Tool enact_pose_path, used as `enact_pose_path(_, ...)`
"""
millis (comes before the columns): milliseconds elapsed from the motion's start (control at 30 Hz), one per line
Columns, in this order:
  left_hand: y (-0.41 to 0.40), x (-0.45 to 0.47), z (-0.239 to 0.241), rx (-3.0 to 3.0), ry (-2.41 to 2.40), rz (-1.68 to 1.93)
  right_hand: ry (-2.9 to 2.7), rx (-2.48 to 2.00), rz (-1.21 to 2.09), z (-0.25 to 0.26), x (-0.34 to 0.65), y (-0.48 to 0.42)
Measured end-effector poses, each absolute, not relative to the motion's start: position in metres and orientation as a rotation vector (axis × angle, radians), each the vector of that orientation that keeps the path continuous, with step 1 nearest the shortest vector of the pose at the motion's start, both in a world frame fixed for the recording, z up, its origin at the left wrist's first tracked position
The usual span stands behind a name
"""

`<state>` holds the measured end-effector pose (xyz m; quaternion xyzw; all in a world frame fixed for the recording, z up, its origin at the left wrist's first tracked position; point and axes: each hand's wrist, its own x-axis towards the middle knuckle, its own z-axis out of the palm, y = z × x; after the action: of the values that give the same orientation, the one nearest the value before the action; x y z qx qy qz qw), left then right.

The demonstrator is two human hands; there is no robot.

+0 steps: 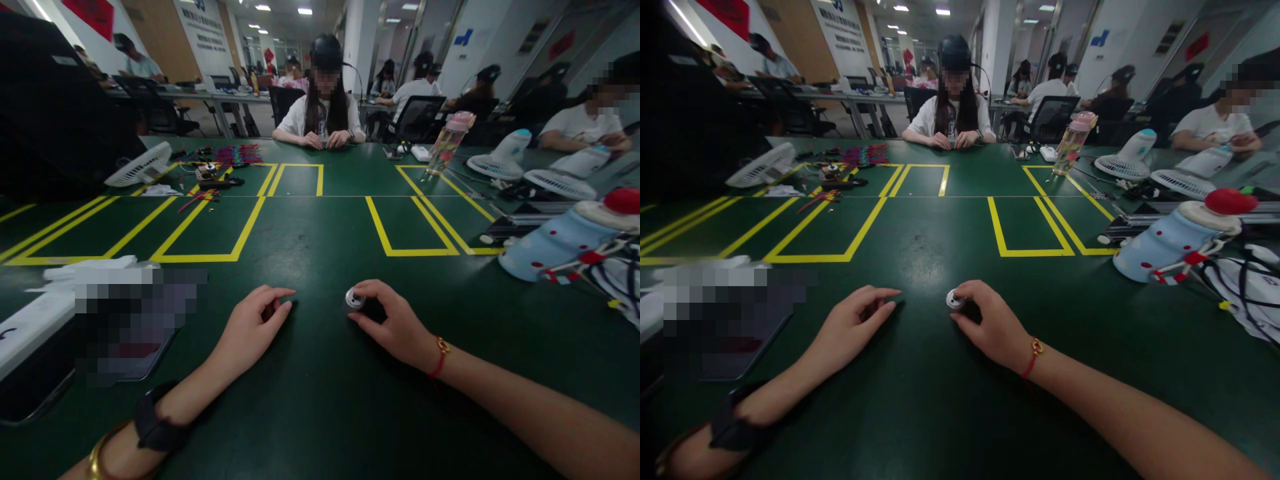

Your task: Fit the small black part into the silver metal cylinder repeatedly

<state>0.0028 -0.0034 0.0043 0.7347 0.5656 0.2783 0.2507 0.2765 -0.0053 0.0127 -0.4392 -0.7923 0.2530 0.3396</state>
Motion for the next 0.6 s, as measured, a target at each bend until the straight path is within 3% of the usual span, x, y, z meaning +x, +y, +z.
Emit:
enact_pose_path(200,-0.001,0.029,0.019,2.013,1.473,0.711,-1.986,-1.219,0.741,0.001,0.278,-0.007)
enact_pose_path(433,0.009,0.089,0.041,2.138,1.196,0.901,-1.924,-1.221,0.802,-0.002,0.277,-0.003)
enact_pose_path(600,0.013,0.082,0.043,2.058,1.215,1.002,-1.988,-1.23,0.719,0.002,0.277,-0.005)
